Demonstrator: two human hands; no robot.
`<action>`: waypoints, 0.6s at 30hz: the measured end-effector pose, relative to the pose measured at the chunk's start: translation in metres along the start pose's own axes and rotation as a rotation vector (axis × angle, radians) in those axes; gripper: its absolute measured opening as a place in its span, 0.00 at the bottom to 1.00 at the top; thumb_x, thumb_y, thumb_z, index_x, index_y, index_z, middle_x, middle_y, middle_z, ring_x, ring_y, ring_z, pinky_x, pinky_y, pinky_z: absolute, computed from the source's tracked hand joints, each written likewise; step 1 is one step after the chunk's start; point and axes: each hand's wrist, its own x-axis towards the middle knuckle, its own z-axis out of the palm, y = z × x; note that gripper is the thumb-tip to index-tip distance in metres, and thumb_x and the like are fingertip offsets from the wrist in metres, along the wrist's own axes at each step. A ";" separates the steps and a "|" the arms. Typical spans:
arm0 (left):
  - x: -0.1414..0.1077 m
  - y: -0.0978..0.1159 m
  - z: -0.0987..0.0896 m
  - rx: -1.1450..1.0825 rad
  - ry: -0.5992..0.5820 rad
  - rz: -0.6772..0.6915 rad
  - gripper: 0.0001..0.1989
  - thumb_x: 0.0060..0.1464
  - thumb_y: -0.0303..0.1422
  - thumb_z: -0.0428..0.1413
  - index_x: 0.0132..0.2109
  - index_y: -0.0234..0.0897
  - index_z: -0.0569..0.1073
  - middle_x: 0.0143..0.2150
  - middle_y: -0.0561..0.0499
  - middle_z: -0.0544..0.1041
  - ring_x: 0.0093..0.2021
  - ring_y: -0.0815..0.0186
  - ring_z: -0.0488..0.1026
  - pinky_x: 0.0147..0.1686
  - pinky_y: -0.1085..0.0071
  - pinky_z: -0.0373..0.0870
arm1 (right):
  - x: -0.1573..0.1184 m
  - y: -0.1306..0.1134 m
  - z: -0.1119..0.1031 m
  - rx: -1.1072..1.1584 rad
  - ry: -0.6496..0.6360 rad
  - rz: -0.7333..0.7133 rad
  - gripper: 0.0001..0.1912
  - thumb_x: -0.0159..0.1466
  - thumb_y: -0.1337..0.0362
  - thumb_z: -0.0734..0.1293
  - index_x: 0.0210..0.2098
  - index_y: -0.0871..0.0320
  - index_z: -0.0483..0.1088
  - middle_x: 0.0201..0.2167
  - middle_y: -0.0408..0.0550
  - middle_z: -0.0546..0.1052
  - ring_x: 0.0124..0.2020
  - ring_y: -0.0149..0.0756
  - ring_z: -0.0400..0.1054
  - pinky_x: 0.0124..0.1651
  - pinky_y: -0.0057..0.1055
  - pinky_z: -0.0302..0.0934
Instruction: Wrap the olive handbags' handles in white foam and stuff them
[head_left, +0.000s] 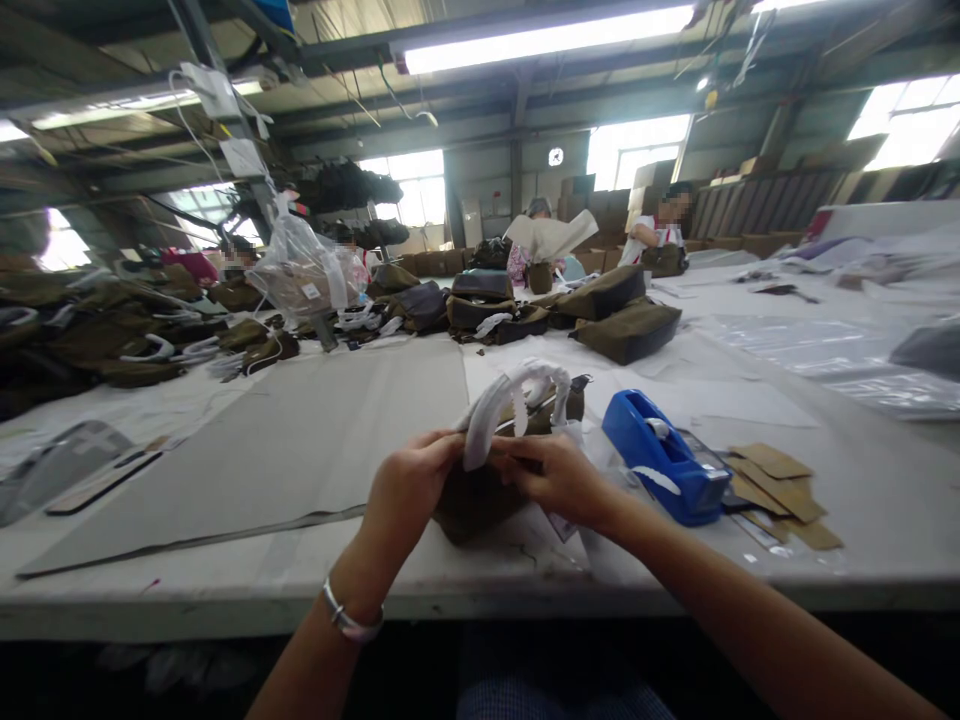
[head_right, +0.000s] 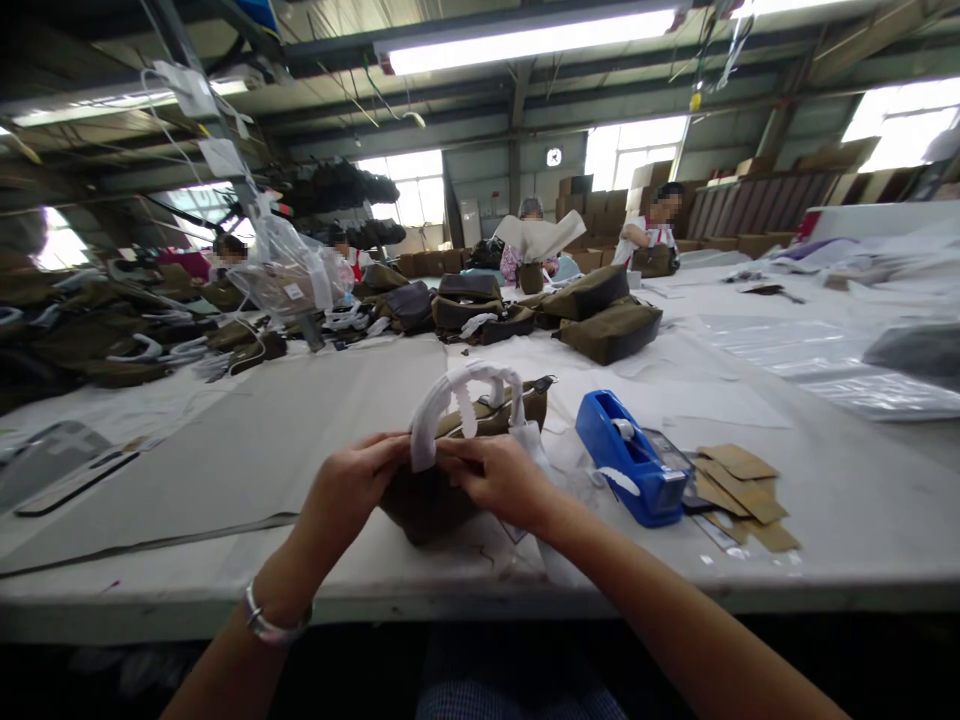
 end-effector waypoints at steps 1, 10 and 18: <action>-0.005 0.000 -0.001 0.011 0.066 0.002 0.16 0.64 0.28 0.51 0.50 0.43 0.81 0.50 0.48 0.82 0.48 0.59 0.80 0.48 0.67 0.76 | -0.004 0.001 -0.002 0.025 -0.007 0.048 0.18 0.66 0.65 0.67 0.54 0.51 0.78 0.36 0.45 0.84 0.33 0.37 0.78 0.39 0.31 0.70; -0.053 0.015 -0.005 -0.118 0.431 -0.127 0.07 0.62 0.35 0.61 0.45 0.44 0.83 0.49 0.51 0.79 0.39 0.66 0.78 0.37 0.73 0.79 | -0.044 0.014 -0.002 0.352 -0.117 0.204 0.20 0.63 0.65 0.71 0.55 0.51 0.75 0.39 0.42 0.83 0.42 0.35 0.77 0.51 0.33 0.69; -0.052 0.037 0.023 -0.722 0.496 -0.258 0.01 0.58 0.32 0.65 0.38 0.41 0.81 0.41 0.52 0.83 0.32 0.70 0.78 0.30 0.77 0.76 | -0.051 0.020 0.028 0.490 0.146 0.232 0.13 0.65 0.64 0.70 0.48 0.51 0.65 0.36 0.42 0.81 0.38 0.35 0.76 0.40 0.30 0.67</action>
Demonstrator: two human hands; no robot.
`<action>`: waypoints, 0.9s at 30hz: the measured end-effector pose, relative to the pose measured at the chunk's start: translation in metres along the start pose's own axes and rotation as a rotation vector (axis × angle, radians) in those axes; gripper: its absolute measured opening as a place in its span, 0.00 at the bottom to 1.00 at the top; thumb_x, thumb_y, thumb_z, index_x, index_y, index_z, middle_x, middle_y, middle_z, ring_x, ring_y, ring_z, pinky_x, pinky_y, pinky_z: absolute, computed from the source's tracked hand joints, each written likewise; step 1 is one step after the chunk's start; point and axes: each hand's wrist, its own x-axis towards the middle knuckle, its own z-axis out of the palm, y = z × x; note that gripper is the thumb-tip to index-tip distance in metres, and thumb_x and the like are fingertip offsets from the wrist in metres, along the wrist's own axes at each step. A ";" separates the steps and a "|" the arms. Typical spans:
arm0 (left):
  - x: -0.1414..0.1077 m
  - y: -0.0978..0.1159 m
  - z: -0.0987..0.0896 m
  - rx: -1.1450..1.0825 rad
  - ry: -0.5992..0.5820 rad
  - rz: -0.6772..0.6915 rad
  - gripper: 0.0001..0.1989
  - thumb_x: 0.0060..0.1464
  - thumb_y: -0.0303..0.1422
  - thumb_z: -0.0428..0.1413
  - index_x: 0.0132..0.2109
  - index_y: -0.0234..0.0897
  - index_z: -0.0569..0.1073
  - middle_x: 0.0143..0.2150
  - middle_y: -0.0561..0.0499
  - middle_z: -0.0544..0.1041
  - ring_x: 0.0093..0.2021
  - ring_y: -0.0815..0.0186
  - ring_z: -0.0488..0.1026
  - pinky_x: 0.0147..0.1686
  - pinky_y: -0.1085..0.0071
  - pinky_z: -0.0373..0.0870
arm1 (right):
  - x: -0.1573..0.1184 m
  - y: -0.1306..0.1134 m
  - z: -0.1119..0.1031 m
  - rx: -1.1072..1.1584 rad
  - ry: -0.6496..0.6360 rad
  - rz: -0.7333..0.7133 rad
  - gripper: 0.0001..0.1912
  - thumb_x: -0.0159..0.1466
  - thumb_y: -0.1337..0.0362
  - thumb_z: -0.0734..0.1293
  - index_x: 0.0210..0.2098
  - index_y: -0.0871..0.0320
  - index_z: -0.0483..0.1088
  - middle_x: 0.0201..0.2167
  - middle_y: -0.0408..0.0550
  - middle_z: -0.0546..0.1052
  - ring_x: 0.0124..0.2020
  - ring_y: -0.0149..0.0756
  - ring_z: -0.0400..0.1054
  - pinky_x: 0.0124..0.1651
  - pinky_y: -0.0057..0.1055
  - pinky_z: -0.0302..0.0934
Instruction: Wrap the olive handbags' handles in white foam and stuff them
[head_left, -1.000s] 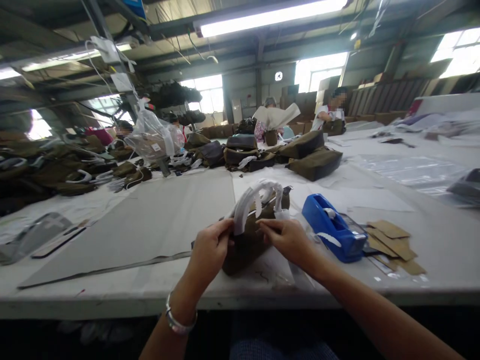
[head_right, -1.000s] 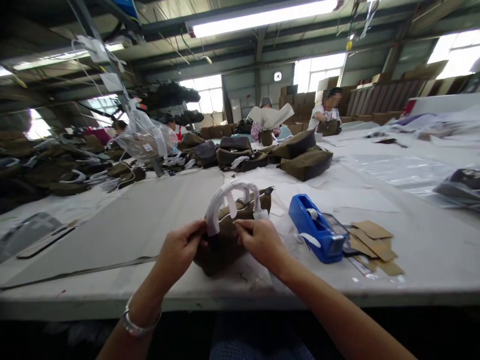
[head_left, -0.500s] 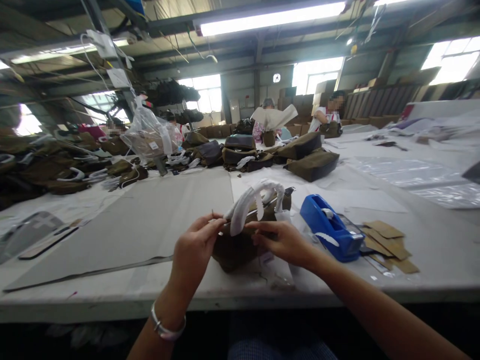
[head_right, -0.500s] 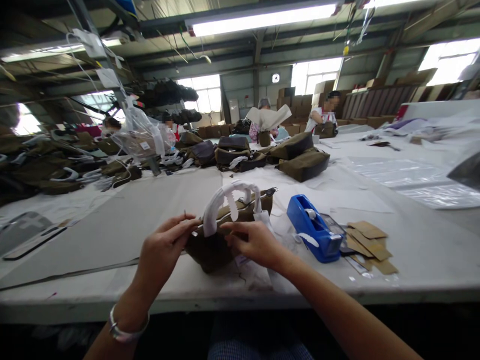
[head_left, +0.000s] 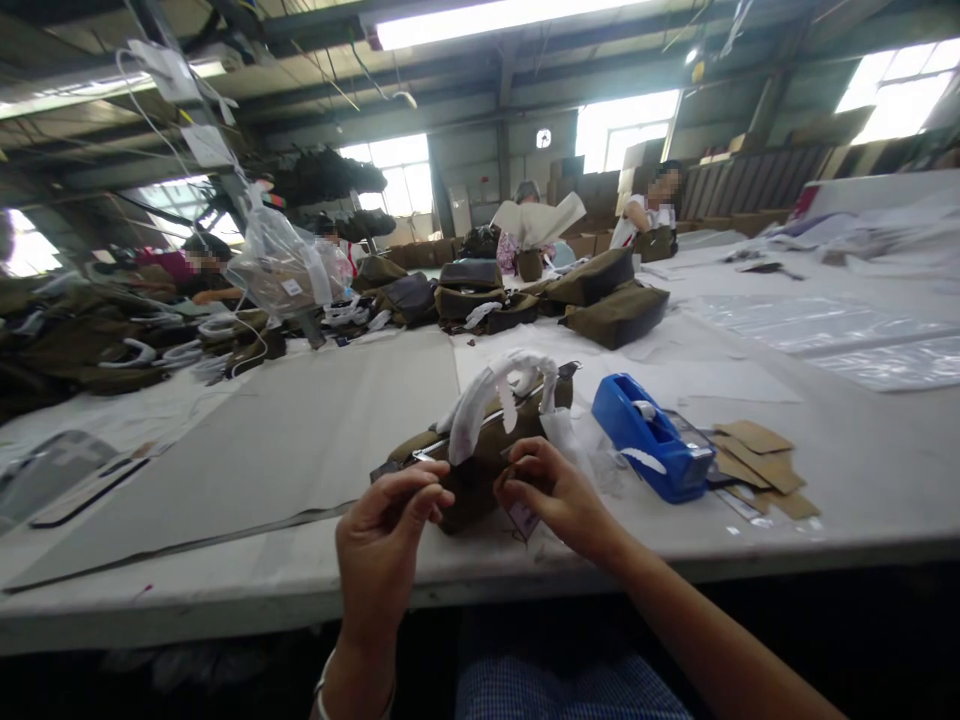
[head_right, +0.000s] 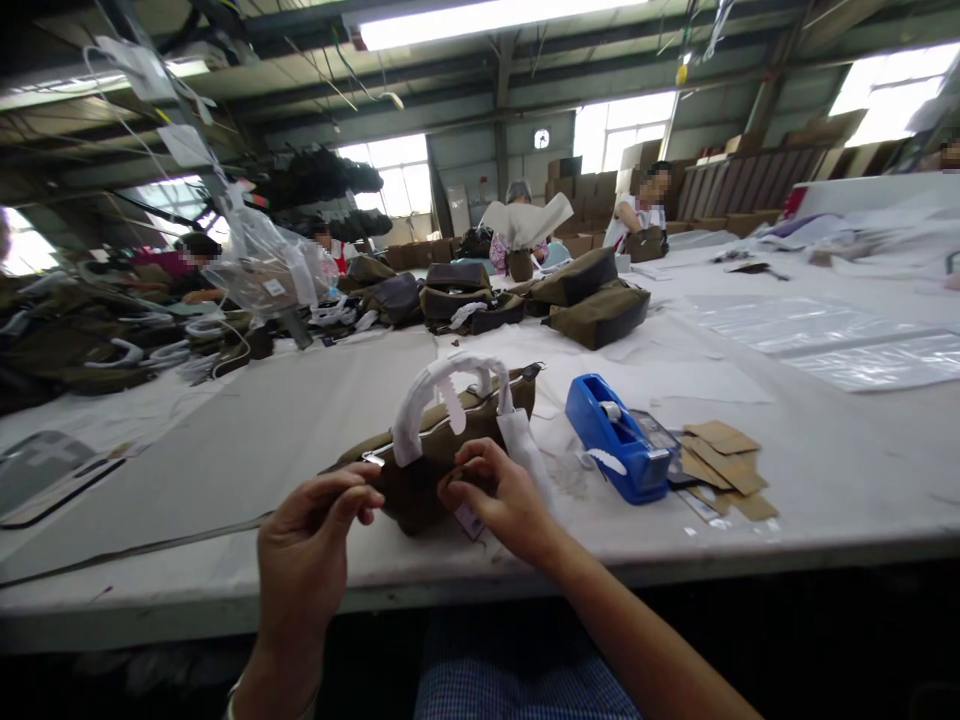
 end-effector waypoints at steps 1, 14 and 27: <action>0.000 -0.001 0.005 -0.029 -0.047 -0.024 0.01 0.59 0.32 0.64 0.38 0.41 0.81 0.39 0.52 0.83 0.30 0.70 0.78 0.28 0.77 0.75 | 0.000 0.001 0.002 -0.056 0.035 -0.030 0.12 0.65 0.63 0.70 0.47 0.52 0.66 0.36 0.42 0.80 0.38 0.35 0.76 0.40 0.30 0.67; -0.001 -0.010 0.026 0.421 -0.146 0.042 0.10 0.63 0.38 0.59 0.46 0.40 0.82 0.38 0.50 0.84 0.36 0.63 0.82 0.42 0.69 0.78 | 0.019 0.010 0.018 -0.873 0.355 -0.488 0.10 0.72 0.65 0.63 0.51 0.53 0.71 0.51 0.54 0.76 0.52 0.46 0.71 0.54 0.41 0.67; -0.004 -0.014 0.021 0.344 -0.155 -0.020 0.10 0.63 0.38 0.60 0.46 0.41 0.82 0.37 0.52 0.83 0.34 0.67 0.80 0.39 0.73 0.76 | 0.036 0.000 0.012 -0.826 0.219 -0.469 0.08 0.72 0.64 0.64 0.42 0.55 0.76 0.38 0.49 0.78 0.43 0.41 0.71 0.48 0.36 0.66</action>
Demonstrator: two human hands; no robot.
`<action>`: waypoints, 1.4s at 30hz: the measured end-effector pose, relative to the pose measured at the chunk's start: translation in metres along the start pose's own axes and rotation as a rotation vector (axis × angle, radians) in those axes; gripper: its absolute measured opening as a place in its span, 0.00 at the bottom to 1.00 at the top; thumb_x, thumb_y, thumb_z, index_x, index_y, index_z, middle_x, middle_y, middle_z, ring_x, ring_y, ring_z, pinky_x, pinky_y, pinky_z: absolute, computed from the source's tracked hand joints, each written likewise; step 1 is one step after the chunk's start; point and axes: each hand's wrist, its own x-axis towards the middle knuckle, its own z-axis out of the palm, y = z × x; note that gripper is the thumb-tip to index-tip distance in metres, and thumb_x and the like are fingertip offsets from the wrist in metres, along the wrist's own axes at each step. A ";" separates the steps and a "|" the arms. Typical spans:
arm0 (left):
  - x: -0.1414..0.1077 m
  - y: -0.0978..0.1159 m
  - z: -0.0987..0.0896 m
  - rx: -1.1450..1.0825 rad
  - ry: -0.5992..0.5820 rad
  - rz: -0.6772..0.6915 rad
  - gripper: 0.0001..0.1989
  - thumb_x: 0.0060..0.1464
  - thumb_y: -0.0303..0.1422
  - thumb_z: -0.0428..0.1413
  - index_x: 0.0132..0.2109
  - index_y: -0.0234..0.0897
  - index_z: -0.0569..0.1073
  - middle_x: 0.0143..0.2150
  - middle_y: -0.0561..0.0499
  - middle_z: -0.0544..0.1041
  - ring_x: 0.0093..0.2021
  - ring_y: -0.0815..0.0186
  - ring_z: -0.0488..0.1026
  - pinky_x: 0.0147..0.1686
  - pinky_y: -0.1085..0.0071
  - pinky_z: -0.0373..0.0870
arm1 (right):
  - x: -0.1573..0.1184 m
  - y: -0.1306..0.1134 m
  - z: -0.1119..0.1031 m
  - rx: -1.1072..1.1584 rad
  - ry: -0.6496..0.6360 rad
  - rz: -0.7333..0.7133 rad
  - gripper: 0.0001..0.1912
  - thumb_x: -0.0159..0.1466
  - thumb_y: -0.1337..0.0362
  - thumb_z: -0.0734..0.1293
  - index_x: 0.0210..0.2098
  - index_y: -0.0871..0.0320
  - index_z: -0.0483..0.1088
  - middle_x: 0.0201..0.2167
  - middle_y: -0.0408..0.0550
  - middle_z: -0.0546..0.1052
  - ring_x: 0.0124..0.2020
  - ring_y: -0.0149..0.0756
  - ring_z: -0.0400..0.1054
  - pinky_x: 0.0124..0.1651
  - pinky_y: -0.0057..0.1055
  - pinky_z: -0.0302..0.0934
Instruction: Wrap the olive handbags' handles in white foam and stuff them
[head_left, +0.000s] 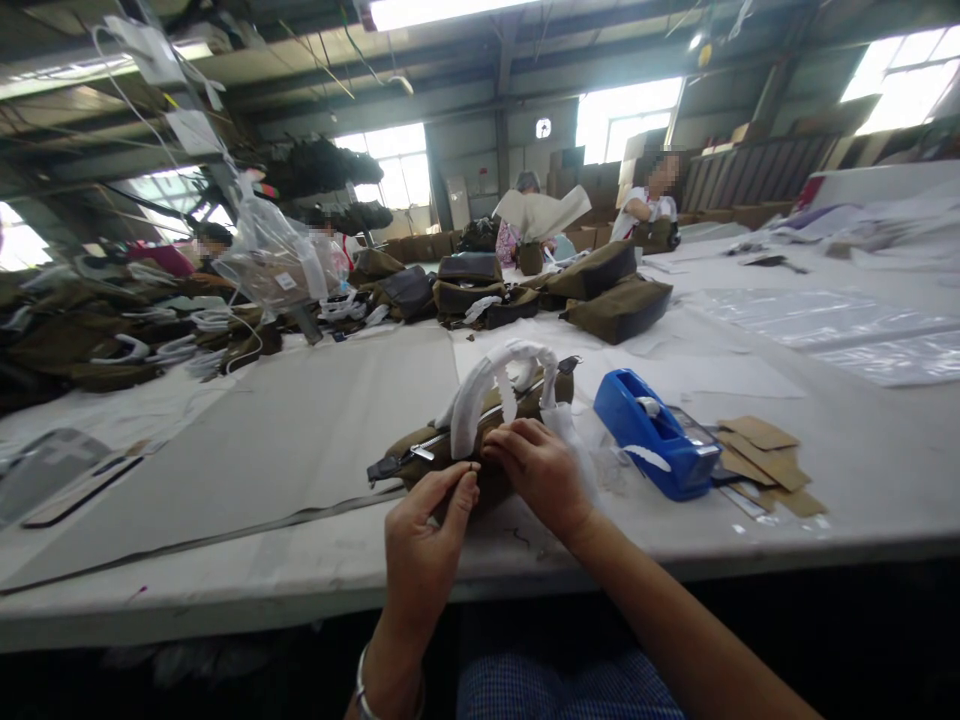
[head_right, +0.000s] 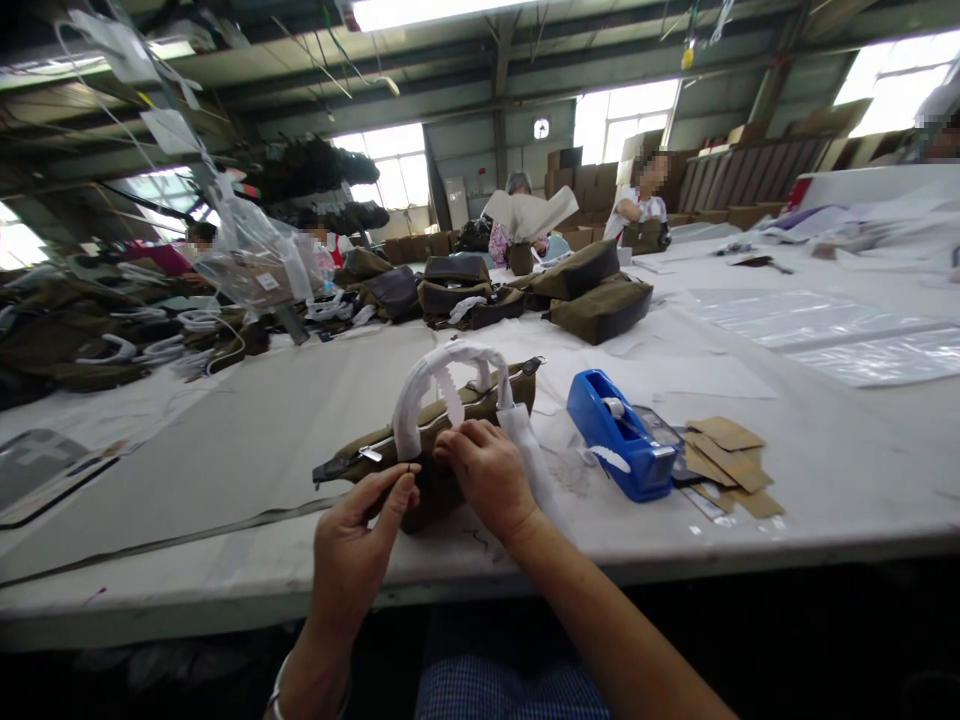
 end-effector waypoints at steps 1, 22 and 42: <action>0.000 0.000 0.000 0.000 -0.001 -0.002 0.10 0.63 0.38 0.59 0.47 0.42 0.82 0.37 0.52 0.83 0.34 0.67 0.80 0.39 0.73 0.76 | 0.002 -0.001 -0.001 -0.017 -0.022 0.010 0.08 0.72 0.64 0.64 0.40 0.55 0.75 0.37 0.49 0.77 0.42 0.41 0.71 0.47 0.36 0.65; 0.003 0.002 0.004 0.056 0.008 0.064 0.09 0.64 0.35 0.58 0.46 0.42 0.82 0.43 0.51 0.83 0.43 0.63 0.80 0.47 0.69 0.75 | -0.006 -0.016 -0.005 0.812 0.019 0.488 0.11 0.62 0.55 0.73 0.39 0.55 0.75 0.35 0.45 0.80 0.36 0.36 0.76 0.42 0.31 0.71; -0.002 0.008 0.002 0.143 -0.030 0.103 0.08 0.63 0.30 0.57 0.43 0.40 0.82 0.39 0.51 0.82 0.40 0.65 0.79 0.43 0.71 0.73 | -0.011 -0.022 -0.002 1.068 -0.018 0.670 0.09 0.55 0.58 0.78 0.31 0.55 0.81 0.33 0.45 0.81 0.37 0.36 0.74 0.45 0.32 0.69</action>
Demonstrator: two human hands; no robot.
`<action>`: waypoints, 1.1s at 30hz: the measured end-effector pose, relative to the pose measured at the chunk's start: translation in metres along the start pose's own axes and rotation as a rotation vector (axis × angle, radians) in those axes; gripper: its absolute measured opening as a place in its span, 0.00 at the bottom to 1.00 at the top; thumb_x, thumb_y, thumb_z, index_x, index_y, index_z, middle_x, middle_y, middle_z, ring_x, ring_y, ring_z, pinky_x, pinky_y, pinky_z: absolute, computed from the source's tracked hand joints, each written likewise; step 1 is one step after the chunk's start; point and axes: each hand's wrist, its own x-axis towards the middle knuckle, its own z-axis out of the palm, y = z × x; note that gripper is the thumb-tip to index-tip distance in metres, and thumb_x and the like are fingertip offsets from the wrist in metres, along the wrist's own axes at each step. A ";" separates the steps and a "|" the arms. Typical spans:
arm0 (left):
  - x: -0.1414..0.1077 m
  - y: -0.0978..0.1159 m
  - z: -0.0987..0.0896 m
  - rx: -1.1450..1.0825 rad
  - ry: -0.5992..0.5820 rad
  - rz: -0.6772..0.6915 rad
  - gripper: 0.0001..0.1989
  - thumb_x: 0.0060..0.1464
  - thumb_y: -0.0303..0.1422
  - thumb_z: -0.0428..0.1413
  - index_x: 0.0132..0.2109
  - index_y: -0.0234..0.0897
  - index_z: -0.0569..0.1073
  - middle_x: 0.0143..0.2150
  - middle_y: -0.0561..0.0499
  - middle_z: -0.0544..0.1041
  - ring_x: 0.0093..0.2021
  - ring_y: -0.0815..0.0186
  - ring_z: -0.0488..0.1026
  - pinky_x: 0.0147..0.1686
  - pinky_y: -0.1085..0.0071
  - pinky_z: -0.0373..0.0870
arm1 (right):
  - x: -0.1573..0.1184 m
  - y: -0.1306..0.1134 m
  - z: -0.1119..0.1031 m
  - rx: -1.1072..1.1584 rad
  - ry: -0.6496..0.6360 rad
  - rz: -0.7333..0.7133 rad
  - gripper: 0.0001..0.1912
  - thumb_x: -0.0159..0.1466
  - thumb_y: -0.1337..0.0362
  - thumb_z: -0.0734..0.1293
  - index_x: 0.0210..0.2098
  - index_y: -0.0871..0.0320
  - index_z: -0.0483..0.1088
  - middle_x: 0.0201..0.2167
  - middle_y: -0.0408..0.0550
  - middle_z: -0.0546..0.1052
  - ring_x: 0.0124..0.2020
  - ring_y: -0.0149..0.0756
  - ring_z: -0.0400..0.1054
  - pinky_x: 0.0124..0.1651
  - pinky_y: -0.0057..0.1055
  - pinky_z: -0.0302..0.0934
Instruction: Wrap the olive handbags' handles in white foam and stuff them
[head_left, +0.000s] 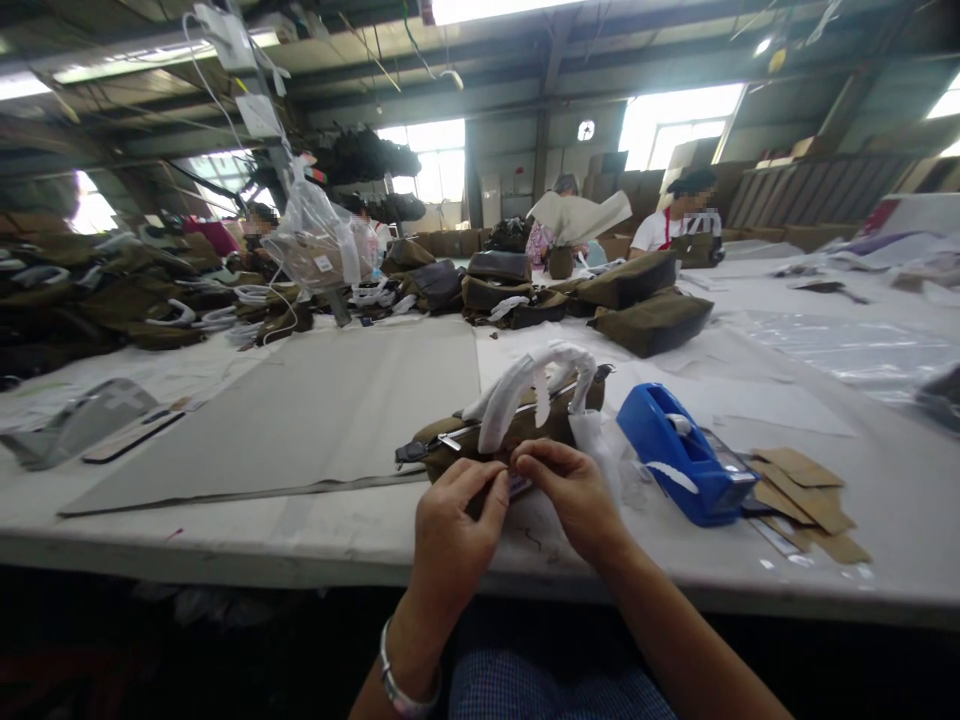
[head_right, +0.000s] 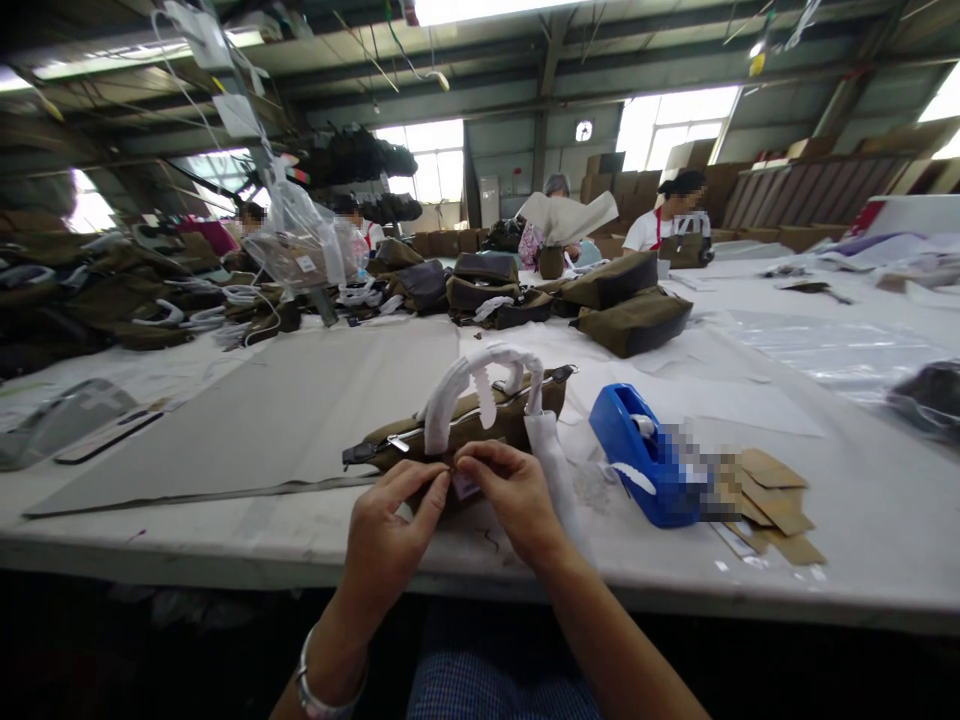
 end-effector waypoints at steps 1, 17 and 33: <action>0.000 0.001 -0.001 0.008 -0.002 0.003 0.08 0.63 0.30 0.57 0.44 0.40 0.82 0.39 0.50 0.82 0.39 0.64 0.78 0.42 0.71 0.73 | 0.000 -0.001 0.000 -0.035 -0.008 -0.023 0.07 0.55 0.59 0.78 0.31 0.54 0.81 0.33 0.44 0.81 0.38 0.36 0.74 0.46 0.32 0.69; -0.005 -0.002 0.000 0.071 0.023 0.010 0.07 0.63 0.28 0.56 0.39 0.37 0.80 0.35 0.50 0.79 0.37 0.64 0.76 0.40 0.69 0.70 | 0.000 0.001 -0.004 -0.360 -0.111 -0.408 0.07 0.61 0.70 0.74 0.35 0.51 0.83 0.33 0.44 0.82 0.36 0.35 0.77 0.41 0.30 0.72; -0.008 -0.013 0.004 -0.179 0.040 -0.262 0.06 0.59 0.37 0.62 0.38 0.42 0.82 0.34 0.54 0.82 0.34 0.66 0.77 0.37 0.72 0.72 | -0.008 0.000 0.001 -0.477 -0.078 -0.484 0.08 0.66 0.72 0.70 0.40 0.53 0.80 0.38 0.43 0.81 0.41 0.32 0.76 0.47 0.26 0.70</action>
